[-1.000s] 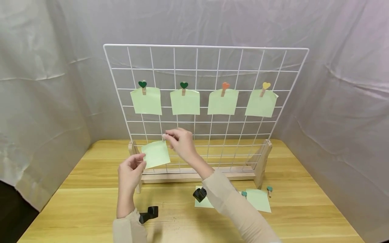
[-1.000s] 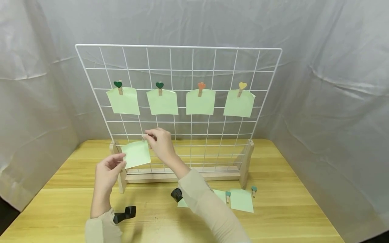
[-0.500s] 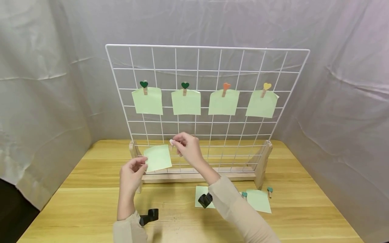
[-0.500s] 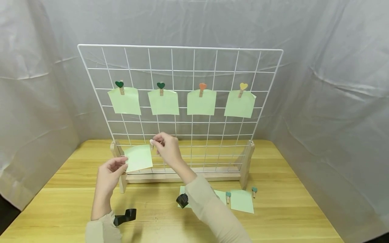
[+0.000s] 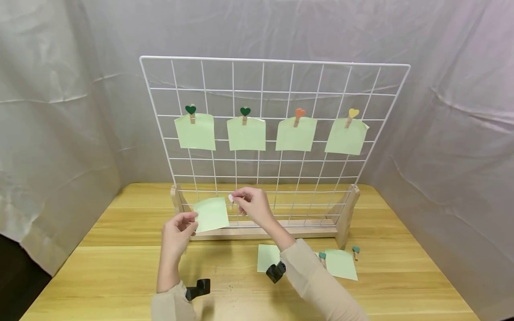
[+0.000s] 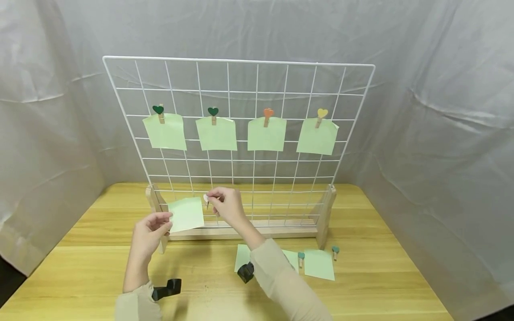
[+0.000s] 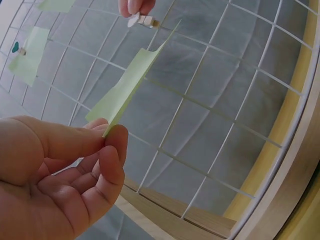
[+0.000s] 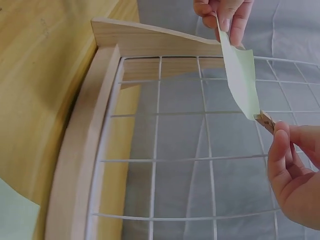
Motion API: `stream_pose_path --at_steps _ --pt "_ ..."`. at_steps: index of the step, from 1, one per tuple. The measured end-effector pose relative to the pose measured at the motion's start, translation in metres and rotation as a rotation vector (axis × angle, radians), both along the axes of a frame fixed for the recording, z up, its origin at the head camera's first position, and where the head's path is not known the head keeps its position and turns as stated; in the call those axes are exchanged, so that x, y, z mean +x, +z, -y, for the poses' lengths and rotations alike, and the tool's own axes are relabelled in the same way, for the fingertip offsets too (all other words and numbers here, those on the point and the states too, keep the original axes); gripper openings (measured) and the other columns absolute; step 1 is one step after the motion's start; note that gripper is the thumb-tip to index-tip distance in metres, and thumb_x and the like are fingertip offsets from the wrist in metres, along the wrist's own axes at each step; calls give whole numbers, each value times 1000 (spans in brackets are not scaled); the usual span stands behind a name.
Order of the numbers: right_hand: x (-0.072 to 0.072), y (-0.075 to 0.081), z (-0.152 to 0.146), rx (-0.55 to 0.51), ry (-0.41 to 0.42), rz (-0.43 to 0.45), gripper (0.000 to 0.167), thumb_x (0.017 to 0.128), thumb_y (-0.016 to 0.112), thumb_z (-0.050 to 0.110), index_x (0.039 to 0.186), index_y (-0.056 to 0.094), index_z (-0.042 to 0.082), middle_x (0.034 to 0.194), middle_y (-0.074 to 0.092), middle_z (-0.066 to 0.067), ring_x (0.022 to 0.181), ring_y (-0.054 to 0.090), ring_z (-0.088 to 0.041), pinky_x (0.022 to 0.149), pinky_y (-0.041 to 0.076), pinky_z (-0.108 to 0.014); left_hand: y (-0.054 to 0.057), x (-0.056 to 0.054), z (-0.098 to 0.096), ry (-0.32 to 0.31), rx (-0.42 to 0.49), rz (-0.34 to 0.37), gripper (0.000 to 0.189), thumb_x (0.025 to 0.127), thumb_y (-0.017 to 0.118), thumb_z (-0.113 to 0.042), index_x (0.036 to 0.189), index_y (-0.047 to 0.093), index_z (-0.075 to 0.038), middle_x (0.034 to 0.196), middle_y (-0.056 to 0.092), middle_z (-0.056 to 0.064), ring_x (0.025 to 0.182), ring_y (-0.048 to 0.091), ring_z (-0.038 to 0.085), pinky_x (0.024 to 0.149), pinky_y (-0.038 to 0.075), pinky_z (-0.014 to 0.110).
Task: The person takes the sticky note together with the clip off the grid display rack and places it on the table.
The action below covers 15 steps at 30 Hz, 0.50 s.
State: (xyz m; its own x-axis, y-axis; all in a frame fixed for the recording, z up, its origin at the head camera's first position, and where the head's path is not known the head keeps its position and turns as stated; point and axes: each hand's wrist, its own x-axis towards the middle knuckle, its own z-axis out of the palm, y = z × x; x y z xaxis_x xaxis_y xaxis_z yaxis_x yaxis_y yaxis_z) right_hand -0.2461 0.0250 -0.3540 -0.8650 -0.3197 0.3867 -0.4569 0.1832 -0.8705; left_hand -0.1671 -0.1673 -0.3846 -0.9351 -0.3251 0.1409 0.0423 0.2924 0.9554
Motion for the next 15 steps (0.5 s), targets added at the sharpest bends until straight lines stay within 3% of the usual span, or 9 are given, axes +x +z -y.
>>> stream_pose_path --at_steps 7,15 --pt "0 -12 -5 -33 -7 141 15 89 63 -4 98 69 -13 89 70 -31 51 53 -6 48 46 -15 -2 2 -2 -31 11 28 23 88 59 9 111 63 11 93 65 17 64 54 1 61 51 15" --pt "-1 -28 -12 -22 -15 158 13 86 64 -7 96 68 -14 94 70 -30 65 60 -8 57 51 -16 -7 1 -3 -72 6 57 24 87 60 11 110 63 13 90 64 12 66 53 1 62 50 16"
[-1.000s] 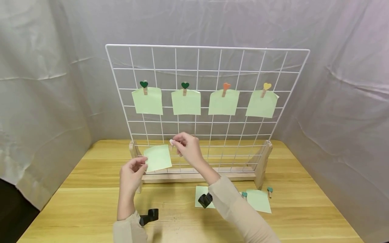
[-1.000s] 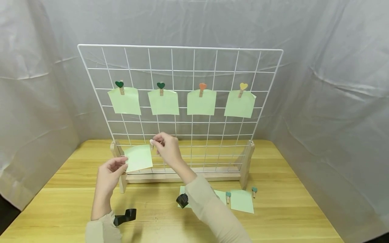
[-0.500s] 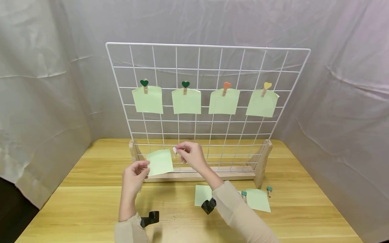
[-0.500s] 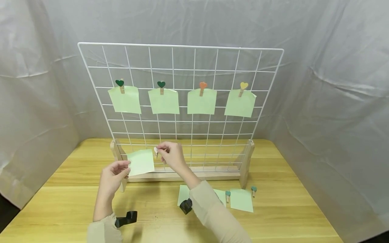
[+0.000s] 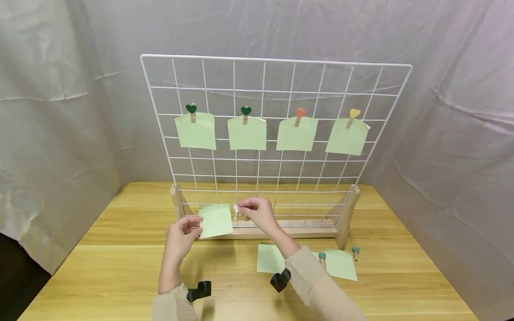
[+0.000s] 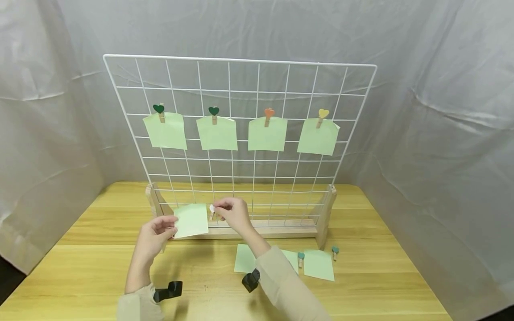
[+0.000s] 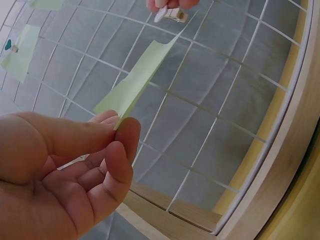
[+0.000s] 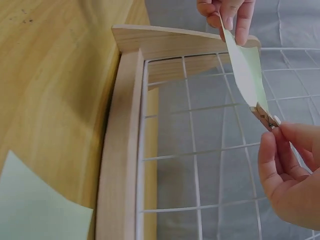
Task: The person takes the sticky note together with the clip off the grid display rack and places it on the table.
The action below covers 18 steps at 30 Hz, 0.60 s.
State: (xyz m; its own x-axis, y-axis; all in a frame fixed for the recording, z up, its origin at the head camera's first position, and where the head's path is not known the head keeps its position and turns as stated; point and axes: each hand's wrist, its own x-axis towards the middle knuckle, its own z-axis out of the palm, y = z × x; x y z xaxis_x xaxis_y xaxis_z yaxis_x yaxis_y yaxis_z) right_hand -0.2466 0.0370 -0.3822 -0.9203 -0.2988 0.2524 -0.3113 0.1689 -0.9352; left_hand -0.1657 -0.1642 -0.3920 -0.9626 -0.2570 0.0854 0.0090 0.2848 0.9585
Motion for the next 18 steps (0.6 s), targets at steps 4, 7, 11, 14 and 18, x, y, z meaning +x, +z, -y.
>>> stream_pose_path --at_steps 4,7,11,14,18 --pt "-1 -8 -4 5 -2 47 14 86 65 -5 96 66 -15 96 69 -30 67 60 -5 63 55 -21 -3 1 -1 -27 0 27 26 87 58 11 113 61 13 92 62 15 67 53 3 61 49 16" --pt "-2 -16 -7 -9 8 89 15 86 64 -6 97 65 -17 94 69 -31 66 61 -4 64 57 -23 -6 2 -1 -44 5 52 27 88 58 11 114 60 13 93 61 15 68 53 5 61 49 16" --pt "-3 -23 -12 -62 34 152 18 86 62 -9 99 62 -21 92 68 -34 63 62 -4 62 56 -20 -12 1 -3 -62 7 46 25 87 59 10 113 60 14 93 62 15 66 54 6 59 49 17" --pt "-3 -27 -15 -98 54 196 19 87 61 -11 100 60 -25 92 68 -34 61 62 -3 62 56 -18 -15 1 -5 -81 7 35 24 87 59 11 111 60 15 92 61 18 66 54 6 59 50 18" --pt "-2 -32 -18 -98 53 243 20 87 61 -11 101 60 -25 89 69 -30 60 63 -4 62 57 -20 -18 -1 -7 -101 10 42 25 85 58 13 110 60 17 92 59 19 67 54 7 59 49 18"
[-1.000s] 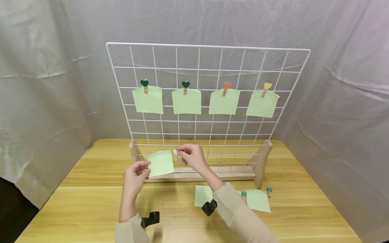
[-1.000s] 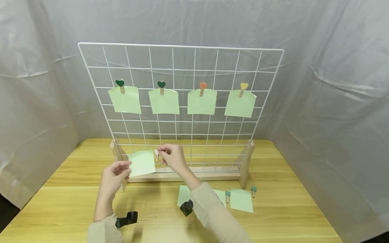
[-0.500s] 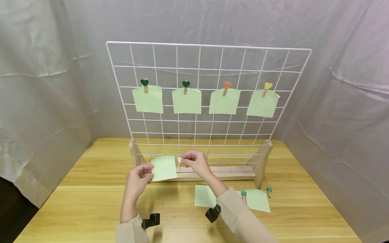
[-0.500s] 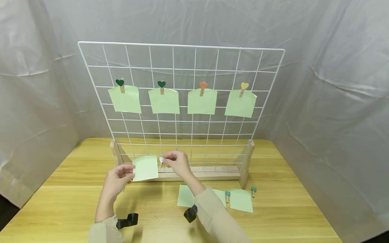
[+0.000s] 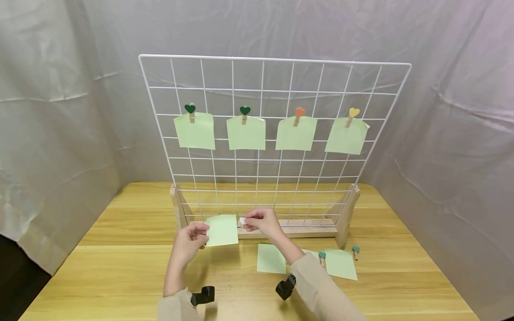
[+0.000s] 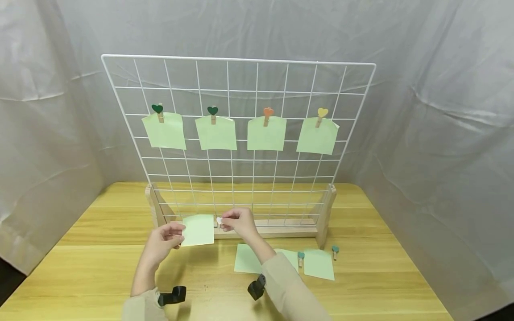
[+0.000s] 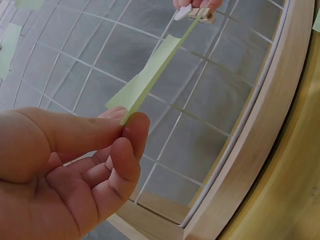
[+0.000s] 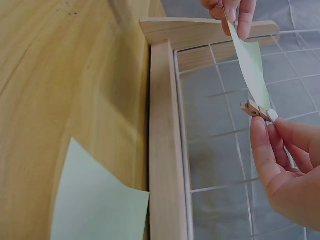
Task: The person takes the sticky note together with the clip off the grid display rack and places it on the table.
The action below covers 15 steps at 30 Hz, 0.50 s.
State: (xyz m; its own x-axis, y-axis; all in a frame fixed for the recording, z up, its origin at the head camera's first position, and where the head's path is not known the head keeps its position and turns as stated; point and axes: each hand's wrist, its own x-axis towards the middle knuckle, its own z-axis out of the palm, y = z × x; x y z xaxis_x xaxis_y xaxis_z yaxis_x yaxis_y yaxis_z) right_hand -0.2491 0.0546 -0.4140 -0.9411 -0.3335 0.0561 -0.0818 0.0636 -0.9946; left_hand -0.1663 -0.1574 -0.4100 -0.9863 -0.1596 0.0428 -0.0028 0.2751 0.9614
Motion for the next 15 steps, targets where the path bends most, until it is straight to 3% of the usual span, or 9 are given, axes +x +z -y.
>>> stream_pose_path --at_steps 7,15 --pt "0 -9 -4 30 3 63 19 87 61 -11 101 62 -23 82 71 -17 58 63 -5 60 56 -19 -7 -3 -5 -22 8 -5 24 82 59 16 106 60 19 89 60 18 65 54 9 56 48 17" --pt "1 -17 -7 71 5 108 20 86 62 -9 103 62 -21 92 69 -27 58 62 -6 58 55 -18 -11 -6 -10 -52 -21 15 23 82 59 17 105 61 18 88 64 21 68 56 12 55 49 18"
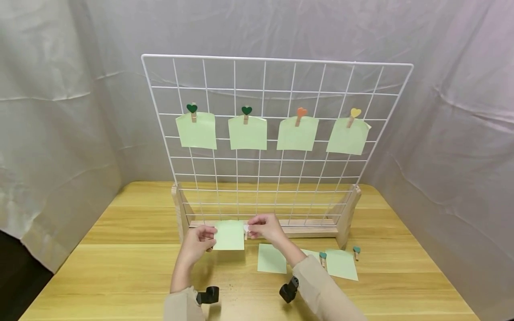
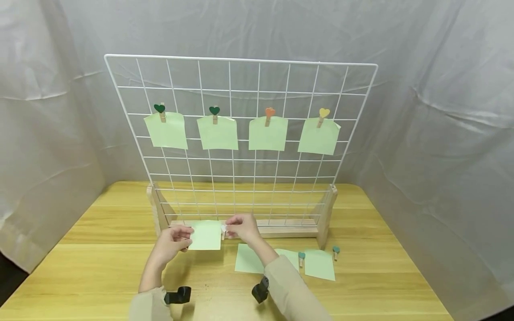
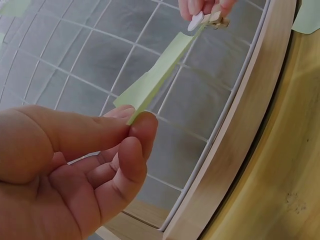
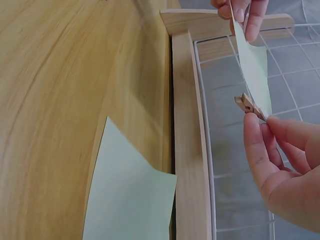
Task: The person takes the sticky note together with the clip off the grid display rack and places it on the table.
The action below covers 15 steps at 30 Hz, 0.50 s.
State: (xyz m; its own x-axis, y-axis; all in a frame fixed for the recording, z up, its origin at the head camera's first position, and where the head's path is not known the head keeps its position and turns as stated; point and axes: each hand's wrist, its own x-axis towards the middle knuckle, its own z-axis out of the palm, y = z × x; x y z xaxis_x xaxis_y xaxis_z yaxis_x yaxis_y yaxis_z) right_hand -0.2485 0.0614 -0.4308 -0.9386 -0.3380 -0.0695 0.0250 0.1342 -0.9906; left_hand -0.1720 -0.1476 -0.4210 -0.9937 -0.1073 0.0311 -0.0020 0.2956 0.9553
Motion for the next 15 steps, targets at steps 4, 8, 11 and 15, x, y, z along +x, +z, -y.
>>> stream_pose_path --at_steps 4,8,11,15 --pt "0 -3 -3 33 4 5 18 87 61 -10 101 63 -20 88 69 -25 58 62 -7 59 56 -20 -2 -1 0 -9 -1 27 21 81 60 17 103 62 18 85 63 19 66 56 13 55 49 20" --pt "0 -5 -7 63 19 23 16 87 61 -10 99 63 -20 86 70 -24 57 63 -7 60 57 -22 -5 -2 0 -26 -4 51 20 81 59 16 101 61 17 83 63 19 63 56 13 56 50 23" --pt "1 -6 -9 89 27 46 15 86 61 -11 98 63 -20 83 70 -23 56 63 -7 59 57 -22 -9 -2 -1 -37 -19 66 19 81 59 16 100 61 16 83 63 18 63 56 13 57 52 25" --pt "2 -8 -10 133 24 69 13 85 62 -12 95 64 -19 77 70 -20 54 63 -7 57 58 -24 -13 -3 -1 -49 -36 81 20 80 59 16 99 61 17 83 61 17 63 56 14 57 53 27"
